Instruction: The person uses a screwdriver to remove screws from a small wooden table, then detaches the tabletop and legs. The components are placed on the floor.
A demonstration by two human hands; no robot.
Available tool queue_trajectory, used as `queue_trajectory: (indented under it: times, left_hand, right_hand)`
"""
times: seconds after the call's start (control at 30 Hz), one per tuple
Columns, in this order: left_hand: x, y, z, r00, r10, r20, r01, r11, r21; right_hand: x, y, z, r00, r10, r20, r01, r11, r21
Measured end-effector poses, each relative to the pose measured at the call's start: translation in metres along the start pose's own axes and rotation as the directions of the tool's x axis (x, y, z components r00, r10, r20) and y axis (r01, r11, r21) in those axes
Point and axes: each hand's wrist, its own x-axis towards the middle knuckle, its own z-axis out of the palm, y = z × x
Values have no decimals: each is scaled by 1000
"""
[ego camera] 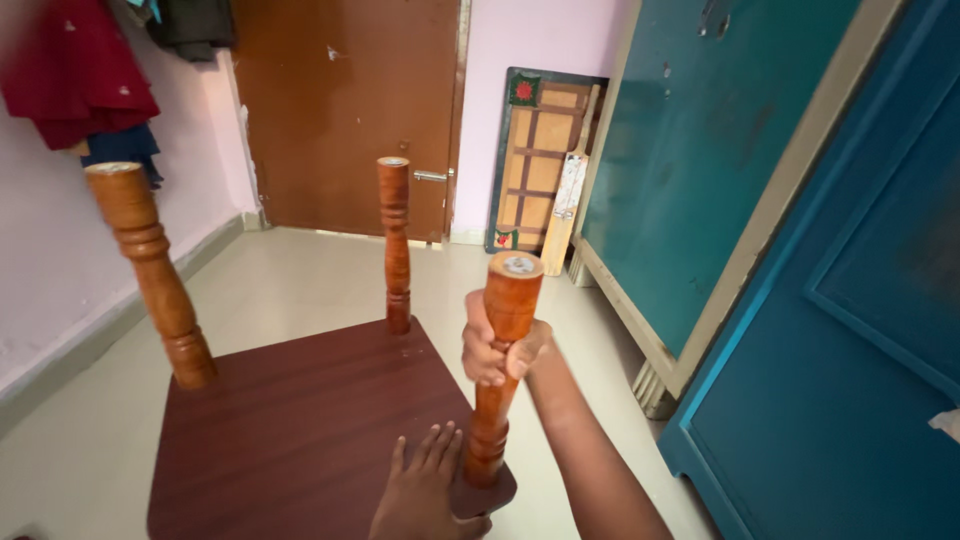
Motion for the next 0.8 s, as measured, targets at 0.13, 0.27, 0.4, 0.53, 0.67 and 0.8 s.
queue_trajectory:
  times: [0.13, 0.27, 0.4, 0.53, 0.67, 0.8]
  left_hand:
    - [2, -9, -3, 985, 64, -163, -121, 921, -370]
    - [50, -17, -26, 932, 333, -140, -178, 87, -980]
    - [84, -9, -44, 837, 511, -195, -264, 66, -962]
    - [81, 20, -33, 884, 329, -331, -366, 46, -930]
    - [68, 49, -26, 914, -143, -381, -323, 312, -893]
    - [56, 97, -20, 650, -548, -526, -362, 385, -849]
  right_hand:
    - [2, 6, -18, 971, -10, 237, -26, 989, 146]
    - [-9, -17, 23, 969, 74, -237, -125, 970, -207]
    - [4, -65, 82, 621, -250, -743, -506, 596, -624]
    - [42, -54, 107, 375, -557, -741, -658, 404, -636]
    - [60, -20, 89, 222, -795, -565, -533, 386, -753]
    - [27, -49, 59, 649, -421, -633, -155, 742, -652]
